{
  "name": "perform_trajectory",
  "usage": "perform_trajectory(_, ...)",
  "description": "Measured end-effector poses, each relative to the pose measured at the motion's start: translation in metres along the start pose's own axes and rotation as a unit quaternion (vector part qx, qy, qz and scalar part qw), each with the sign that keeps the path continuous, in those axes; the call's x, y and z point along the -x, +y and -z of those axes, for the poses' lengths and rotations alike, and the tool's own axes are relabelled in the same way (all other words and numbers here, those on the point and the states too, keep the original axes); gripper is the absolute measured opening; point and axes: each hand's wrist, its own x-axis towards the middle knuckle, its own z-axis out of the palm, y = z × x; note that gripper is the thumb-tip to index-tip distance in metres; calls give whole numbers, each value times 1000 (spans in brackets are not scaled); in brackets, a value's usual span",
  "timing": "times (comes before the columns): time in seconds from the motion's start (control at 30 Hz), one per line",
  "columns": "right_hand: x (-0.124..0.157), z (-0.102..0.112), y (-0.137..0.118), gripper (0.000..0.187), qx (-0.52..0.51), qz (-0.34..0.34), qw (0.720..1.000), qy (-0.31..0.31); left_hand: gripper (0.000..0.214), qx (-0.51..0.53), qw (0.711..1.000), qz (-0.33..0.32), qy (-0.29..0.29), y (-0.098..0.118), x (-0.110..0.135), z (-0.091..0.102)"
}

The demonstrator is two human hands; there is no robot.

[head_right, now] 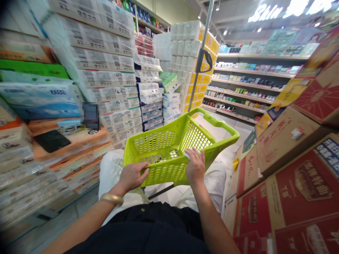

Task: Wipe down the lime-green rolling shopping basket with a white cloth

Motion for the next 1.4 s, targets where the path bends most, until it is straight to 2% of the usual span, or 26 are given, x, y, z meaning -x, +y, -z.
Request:
perform_trajectory(0.27,17,-15,-43,48,-57,43,996,-62,30,-9,1000,6,2,-2,0,2)
perform_trajectory(0.37,11,-10,-34,50,-45,32,997,-58,31,-10,1000,6,0,-4,-1,2)
perform_trajectory(0.53,-1,-1,-9,43,-12,-2,1000,-12,31,-7,1000,9,-1,-4,-1,0)
perform_trajectory(0.63,3,-6,-16,43,-17,0,1000,-12,31,-6,1000,7,-1,-4,-2,0)
perform_trajectory(0.8,12,-13,-35,44,-33,31,998,-51,29,-13,1000,1,-6,-5,-2,1)
perform_trajectory(1.07,-7,3,0,43,-5,-13,1000,2,29,-12,1000,3,-5,-5,-3,0)
perform_trajectory(1.17,0,-5,-14,44,-22,-12,1000,-7,30,-14,1000,4,-2,-5,-2,0)
perform_trajectory(1.3,15,-17,-41,50,-59,26,997,-52,30,-13,1000,6,0,-4,-2,1)
perform_trajectory(1.4,15,-15,-38,52,-58,23,996,-57,29,-3,1000,4,-3,-4,-2,2)
